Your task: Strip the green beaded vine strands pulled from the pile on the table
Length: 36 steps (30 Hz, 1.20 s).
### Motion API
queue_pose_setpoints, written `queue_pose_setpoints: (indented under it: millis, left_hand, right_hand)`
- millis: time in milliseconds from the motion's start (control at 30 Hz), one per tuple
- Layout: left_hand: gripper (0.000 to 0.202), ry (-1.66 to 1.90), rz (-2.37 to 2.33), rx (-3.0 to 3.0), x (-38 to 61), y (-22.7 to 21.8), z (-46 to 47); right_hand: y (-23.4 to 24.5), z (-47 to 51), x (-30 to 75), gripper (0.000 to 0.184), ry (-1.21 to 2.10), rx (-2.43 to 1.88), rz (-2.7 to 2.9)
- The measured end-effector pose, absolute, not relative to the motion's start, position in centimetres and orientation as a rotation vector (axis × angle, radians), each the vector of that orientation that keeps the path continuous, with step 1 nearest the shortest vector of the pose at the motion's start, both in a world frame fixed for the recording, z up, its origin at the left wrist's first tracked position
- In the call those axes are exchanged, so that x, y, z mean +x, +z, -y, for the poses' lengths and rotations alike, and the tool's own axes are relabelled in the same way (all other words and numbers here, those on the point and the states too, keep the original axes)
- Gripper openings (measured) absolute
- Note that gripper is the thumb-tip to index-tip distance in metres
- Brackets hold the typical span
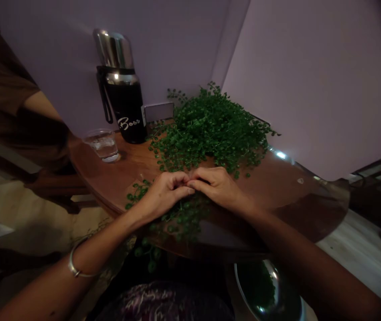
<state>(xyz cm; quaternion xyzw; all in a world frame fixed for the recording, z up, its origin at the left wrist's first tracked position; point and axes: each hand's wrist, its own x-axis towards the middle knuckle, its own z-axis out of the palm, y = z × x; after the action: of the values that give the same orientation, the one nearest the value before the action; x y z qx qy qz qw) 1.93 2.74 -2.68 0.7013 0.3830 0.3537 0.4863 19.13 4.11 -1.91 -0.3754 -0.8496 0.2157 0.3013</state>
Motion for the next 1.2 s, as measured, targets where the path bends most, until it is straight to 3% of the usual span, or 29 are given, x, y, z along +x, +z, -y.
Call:
queue_pose_setpoints:
  millis: [300, 567, 800, 967, 1200]
  left_hand:
    - [0.011, 0.933, -0.818, 1.593, 1.6, -3.2, -3.2]
    - [0.011, 0.987, -0.917, 1.432, 1.1, -2.7, -3.0]
    - [0.017, 1.116, -0.948, 1.295, 1.1, -2.8, -3.3]
    - [0.018, 1.076, -0.975, 1.279, 0.9, -3.1, -3.4]
    - [0.013, 0.973, -0.944, 1.335, 1.3, -2.8, -3.0]
  right_hand:
    - [-1.8, -3.7, 17.9, 0.024, 1.447, -1.141, 1.526]
    - [-1.2, -5.8, 20.7, 0.027, 1.47, -0.956, 0.976]
    - [-2.0, -5.0, 19.3, 0.023, 1.703, -1.059, 1.052]
    - [-2.3, -4.5, 19.1, 0.041, 1.653, -1.126, 1.2]
    - [-2.2, -4.1, 19.2, 0.022, 1.448, -1.146, 1.548]
